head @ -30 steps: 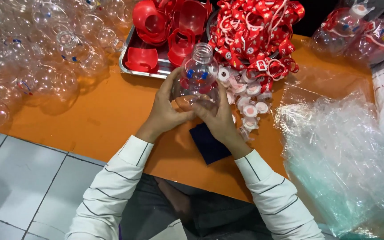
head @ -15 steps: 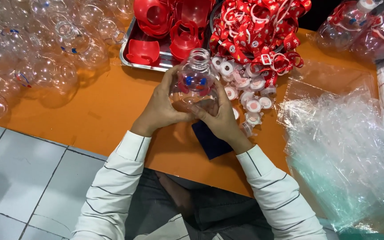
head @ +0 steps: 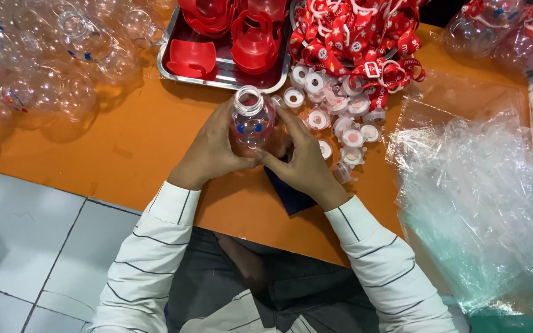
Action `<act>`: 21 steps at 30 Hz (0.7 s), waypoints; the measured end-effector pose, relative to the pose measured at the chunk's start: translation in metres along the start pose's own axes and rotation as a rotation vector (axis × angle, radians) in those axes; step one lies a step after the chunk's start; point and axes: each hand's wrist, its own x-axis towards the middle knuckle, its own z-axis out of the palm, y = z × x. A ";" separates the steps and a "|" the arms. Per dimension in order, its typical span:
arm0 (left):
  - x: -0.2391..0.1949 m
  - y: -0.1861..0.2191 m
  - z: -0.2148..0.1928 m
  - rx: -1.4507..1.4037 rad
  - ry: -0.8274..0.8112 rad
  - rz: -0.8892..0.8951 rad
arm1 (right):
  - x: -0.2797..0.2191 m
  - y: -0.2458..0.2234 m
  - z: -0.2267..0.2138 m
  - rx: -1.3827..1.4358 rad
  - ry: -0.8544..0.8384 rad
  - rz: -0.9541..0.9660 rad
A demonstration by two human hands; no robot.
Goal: Cleaning a red plastic component with a cloth and then inspecting and organizing red lanyards on a workspace.
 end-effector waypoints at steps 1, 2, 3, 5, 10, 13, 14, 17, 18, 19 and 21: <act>-0.001 -0.003 0.001 0.000 0.000 -0.001 | 0.000 0.002 0.000 0.000 -0.001 0.001; -0.002 -0.007 0.002 -0.005 0.009 -0.001 | 0.001 0.003 -0.001 -0.019 0.004 -0.014; -0.003 -0.010 0.004 -0.009 0.017 -0.002 | 0.000 0.005 -0.001 -0.038 0.010 -0.028; -0.004 -0.009 0.002 0.003 0.028 0.002 | 0.000 0.000 -0.002 -0.040 0.009 -0.023; -0.003 -0.007 0.000 0.005 0.021 -0.009 | 0.000 -0.006 -0.001 -0.046 0.028 0.010; -0.004 -0.009 0.001 0.009 0.004 -0.012 | -0.002 -0.003 0.001 -0.033 0.037 0.015; -0.005 -0.014 0.003 0.013 0.015 -0.005 | -0.003 -0.003 0.002 -0.030 0.031 0.012; -0.006 -0.018 0.005 0.013 0.025 0.017 | -0.004 -0.002 0.003 -0.027 0.038 0.005; -0.006 -0.017 0.005 0.013 0.029 0.025 | -0.004 -0.002 0.004 -0.021 0.044 0.000; -0.005 -0.013 0.004 0.010 0.026 0.029 | -0.005 -0.001 0.005 -0.024 0.048 0.002; -0.003 -0.003 0.002 -0.005 0.080 0.084 | -0.006 0.001 0.006 -0.008 0.091 -0.023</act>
